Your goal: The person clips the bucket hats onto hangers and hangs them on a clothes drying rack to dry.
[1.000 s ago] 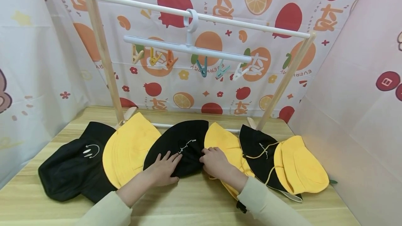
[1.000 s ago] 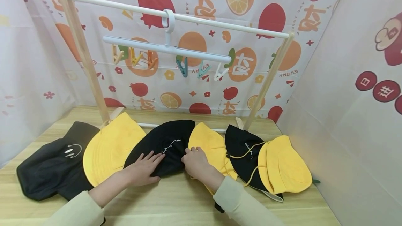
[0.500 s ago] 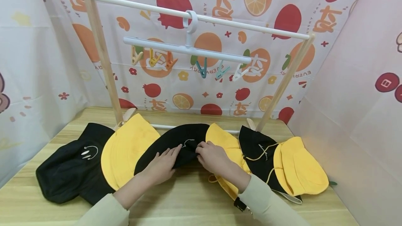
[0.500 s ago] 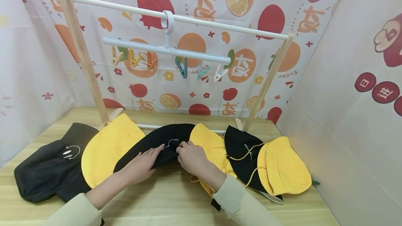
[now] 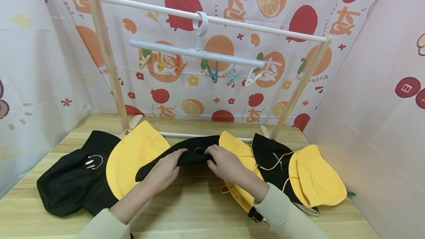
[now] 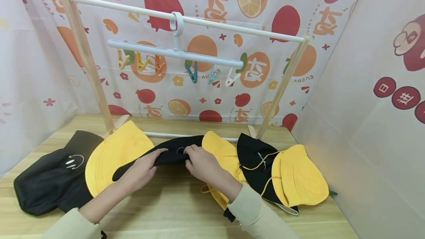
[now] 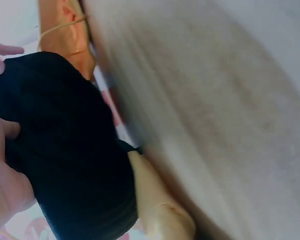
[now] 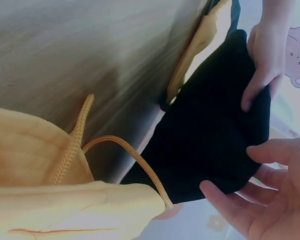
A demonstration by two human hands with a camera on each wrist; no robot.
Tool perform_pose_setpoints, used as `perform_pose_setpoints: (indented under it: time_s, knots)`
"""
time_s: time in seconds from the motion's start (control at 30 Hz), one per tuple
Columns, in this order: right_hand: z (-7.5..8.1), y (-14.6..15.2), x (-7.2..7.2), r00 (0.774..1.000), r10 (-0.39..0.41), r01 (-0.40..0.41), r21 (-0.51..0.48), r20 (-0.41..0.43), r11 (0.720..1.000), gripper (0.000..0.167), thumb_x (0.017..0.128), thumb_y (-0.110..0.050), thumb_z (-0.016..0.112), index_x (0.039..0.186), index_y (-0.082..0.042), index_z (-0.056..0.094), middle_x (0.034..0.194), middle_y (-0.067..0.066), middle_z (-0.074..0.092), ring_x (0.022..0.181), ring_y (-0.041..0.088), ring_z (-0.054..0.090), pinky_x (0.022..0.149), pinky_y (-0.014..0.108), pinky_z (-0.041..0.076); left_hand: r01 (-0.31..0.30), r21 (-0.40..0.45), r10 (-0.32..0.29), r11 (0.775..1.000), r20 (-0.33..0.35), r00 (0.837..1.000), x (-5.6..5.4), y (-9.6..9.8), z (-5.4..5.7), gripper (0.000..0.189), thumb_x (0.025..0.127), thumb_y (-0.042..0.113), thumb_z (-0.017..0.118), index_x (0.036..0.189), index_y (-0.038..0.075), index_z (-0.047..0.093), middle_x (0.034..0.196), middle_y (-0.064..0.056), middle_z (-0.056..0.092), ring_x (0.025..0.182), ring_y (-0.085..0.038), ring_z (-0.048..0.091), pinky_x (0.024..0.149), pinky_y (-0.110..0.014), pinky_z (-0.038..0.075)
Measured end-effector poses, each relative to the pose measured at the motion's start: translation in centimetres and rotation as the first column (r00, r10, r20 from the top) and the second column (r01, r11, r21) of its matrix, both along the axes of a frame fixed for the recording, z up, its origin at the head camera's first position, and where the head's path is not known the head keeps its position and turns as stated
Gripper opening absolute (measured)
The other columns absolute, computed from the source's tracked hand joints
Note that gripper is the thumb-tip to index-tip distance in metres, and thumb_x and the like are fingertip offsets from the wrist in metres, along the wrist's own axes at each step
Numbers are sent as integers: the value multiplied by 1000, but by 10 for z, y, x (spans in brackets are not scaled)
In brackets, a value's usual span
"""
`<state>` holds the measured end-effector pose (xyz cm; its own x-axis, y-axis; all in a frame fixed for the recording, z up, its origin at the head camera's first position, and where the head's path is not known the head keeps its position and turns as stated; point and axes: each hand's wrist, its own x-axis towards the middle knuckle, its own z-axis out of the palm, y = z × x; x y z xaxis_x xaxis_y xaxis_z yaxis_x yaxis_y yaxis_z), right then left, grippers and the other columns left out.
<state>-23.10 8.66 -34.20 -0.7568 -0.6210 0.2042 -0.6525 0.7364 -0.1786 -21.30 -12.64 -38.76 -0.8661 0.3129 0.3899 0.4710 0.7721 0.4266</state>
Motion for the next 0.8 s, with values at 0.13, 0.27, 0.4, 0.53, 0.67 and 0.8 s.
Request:
perform_pose_setpoints:
  time_s: [0.13,0.27,0.4,0.53,0.67,0.8]
  knots:
    - [3,3,-3,999,2,1,-94,39,996,31,88,-11,61,118,-7,53,116,5,54,102,15,51,87,30,43,-29,44,29,999,-11,1000,3,-3,9,47,80,-8,51,126,1,49,119,-17,56,107,-31,53,85,-45,43]
    - [1,8,-8,997,22,-7,-212,69,977,40,88,-7,61,126,-5,47,120,6,53,101,15,52,81,30,45,-35,70,39,997,-47,998,6,-6,17,47,80,-11,50,125,3,51,115,-16,58,101,-30,56,80,-46,45]
    - [-2,15,-15,992,37,6,-348,117,938,41,89,-3,57,129,-6,45,122,8,52,104,18,54,78,31,46,-34,93,41,995,-71,997,9,-9,25,44,83,-9,48,124,4,51,115,-15,58,99,-28,57,78,-45,46]
    - [-2,20,-18,989,53,9,-411,139,912,32,90,-4,57,121,-6,52,115,8,56,100,20,56,74,30,48,-40,93,51,995,-119,992,12,-10,32,42,84,-8,47,125,4,52,114,-15,59,96,-27,58,76,-45,47]
    - [-1,23,-18,992,57,0,-440,116,898,18,90,-4,58,108,-5,60,102,6,59,81,16,57,63,26,47,-48,58,58,997,-177,983,15,-10,39,45,82,-7,48,126,4,51,112,-15,60,93,-28,59,74,-45,47]
    - [4,23,-18,995,71,-25,-507,72,862,13,89,-1,57,100,-4,62,94,6,60,82,17,58,67,26,49,-64,27,69,998,-225,972,20,-7,51,46,80,-8,52,125,2,51,111,-15,61,95,-28,59,75,-45,47]
